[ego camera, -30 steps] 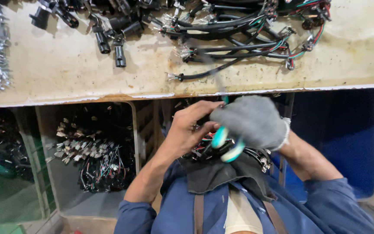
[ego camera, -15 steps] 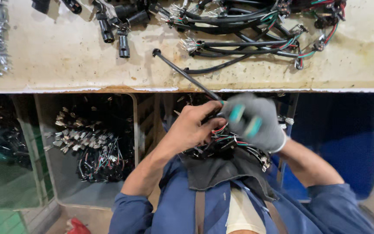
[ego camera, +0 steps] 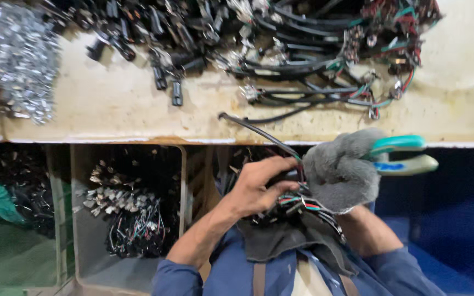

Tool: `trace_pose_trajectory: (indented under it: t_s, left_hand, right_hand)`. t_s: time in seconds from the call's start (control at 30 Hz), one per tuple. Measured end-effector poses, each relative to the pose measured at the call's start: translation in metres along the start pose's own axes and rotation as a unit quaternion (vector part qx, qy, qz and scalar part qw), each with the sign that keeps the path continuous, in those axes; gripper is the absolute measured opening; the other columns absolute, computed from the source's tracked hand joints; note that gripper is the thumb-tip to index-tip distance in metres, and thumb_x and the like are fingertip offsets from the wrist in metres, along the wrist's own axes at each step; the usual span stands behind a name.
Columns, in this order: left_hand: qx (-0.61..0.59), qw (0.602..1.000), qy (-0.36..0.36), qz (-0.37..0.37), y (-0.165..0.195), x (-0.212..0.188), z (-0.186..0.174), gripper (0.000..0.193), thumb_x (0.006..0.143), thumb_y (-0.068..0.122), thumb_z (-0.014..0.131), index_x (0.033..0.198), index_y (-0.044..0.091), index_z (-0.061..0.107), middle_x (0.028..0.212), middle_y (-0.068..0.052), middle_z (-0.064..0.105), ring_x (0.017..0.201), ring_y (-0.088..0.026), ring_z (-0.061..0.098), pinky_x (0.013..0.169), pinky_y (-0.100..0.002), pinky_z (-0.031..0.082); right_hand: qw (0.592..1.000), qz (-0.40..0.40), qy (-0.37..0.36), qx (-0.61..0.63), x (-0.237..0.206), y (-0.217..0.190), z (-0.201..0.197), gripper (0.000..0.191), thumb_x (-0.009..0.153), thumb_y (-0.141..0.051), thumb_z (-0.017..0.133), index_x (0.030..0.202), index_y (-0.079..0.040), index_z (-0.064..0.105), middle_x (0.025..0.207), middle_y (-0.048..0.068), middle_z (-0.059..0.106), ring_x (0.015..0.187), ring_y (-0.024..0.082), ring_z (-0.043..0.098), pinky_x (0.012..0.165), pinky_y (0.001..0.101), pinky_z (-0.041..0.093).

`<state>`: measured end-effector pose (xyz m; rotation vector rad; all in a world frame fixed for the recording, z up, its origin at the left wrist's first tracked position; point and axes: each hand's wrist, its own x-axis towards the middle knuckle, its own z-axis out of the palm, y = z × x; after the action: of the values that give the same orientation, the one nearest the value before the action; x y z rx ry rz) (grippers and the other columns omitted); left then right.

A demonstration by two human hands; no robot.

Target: The person repeatedly picks black plastic connectors and short multi-colored wires from a workbench, inserts the wire ends into the connectors, and places the assembled units into a growing pile. The person uses a pair of pliers to assist with insertion and occasionally shifts the pile of finished units.

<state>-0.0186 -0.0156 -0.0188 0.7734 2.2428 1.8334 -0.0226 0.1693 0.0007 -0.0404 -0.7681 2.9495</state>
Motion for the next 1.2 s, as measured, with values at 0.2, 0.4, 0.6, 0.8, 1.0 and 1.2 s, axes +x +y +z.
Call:
trace_pose_trajectory:
  t_s: [0.2,0.4,0.6,0.8,1.0,1.2]
  left_hand:
    - [0.119,0.986,-0.108,-0.040,0.026,0.028,-0.006,0.071,0.092,0.015,0.075,0.152,-0.003,0.042,0.100,-0.020,0.072,0.081,-0.037,0.072,0.065,-0.043,0.055]
    - [0.320,0.873,-0.349,-0.120,0.040,0.024,-0.043,0.062,0.088,0.030,0.069,0.144,0.009,0.053,0.091,-0.020,0.070,0.081,-0.041,0.068,0.067,-0.051,0.053]
    - [0.388,0.907,0.150,-0.071,-0.009,0.039,-0.122,0.062,0.090,0.021,0.067,0.148,0.004,0.053,0.140,-0.021,0.063,0.129,-0.037,0.059,0.112,-0.044,0.045]
    - [0.605,0.749,0.236,-0.133,-0.092,0.050,-0.158,0.057,0.097,0.022,0.073,0.148,0.014,0.048,0.145,-0.022,0.048,0.132,-0.041,0.045,0.110,-0.055,0.039]
    - [0.559,0.763,0.316,-0.082,-0.093,0.025,-0.140,0.067,0.089,0.028,0.077,0.145,0.003,0.051,0.137,-0.027,0.051,0.123,-0.044,0.047,0.105,-0.056,0.037]
    - [0.457,0.803,0.370,-0.098,-0.081,0.001,-0.137,0.054,0.086,0.016,0.084,0.133,0.003,0.061,0.105,-0.014,0.062,0.103,-0.035,0.058,0.095,-0.047,0.047]
  right_hand:
    - [0.977,0.074,0.102,-0.174,0.046,-0.013,0.008,0.013,0.083,-0.006,0.053,0.095,-0.010,0.056,0.066,-0.001,0.043,0.048,0.009,0.037,0.040,0.0239,0.029]
    - [0.354,-0.267,-0.211,-0.871,0.126,-0.048,0.016,0.032,0.080,0.000,0.068,0.111,-0.006,0.064,0.103,0.016,0.064,0.076,0.032,0.064,0.063,0.0429,0.050]
    - [0.351,-0.235,-0.195,-0.885,0.120,-0.056,0.011,0.030,0.080,-0.002,0.073,0.109,-0.009,0.066,0.103,0.014,0.063,0.087,0.035,0.065,0.073,0.0462,0.052]
    - [0.455,-0.172,-0.156,-0.859,0.051,-0.033,-0.002,0.039,0.075,0.005,0.069,0.113,-0.004,0.065,0.105,0.017,0.065,0.090,0.039,0.065,0.075,0.0468,0.052]
    - [0.531,-0.058,-0.207,-0.820,0.063,-0.052,-0.020,0.041,0.074,0.003,0.066,0.114,-0.004,0.065,0.106,0.018,0.063,0.098,0.040,0.065,0.081,0.0468,0.053]
    - [0.436,-0.139,-0.147,-0.877,0.067,-0.048,-0.030,0.026,0.075,-0.004,0.073,0.100,-0.010,0.066,0.097,0.013,0.064,0.084,0.037,0.066,0.068,0.0477,0.052]
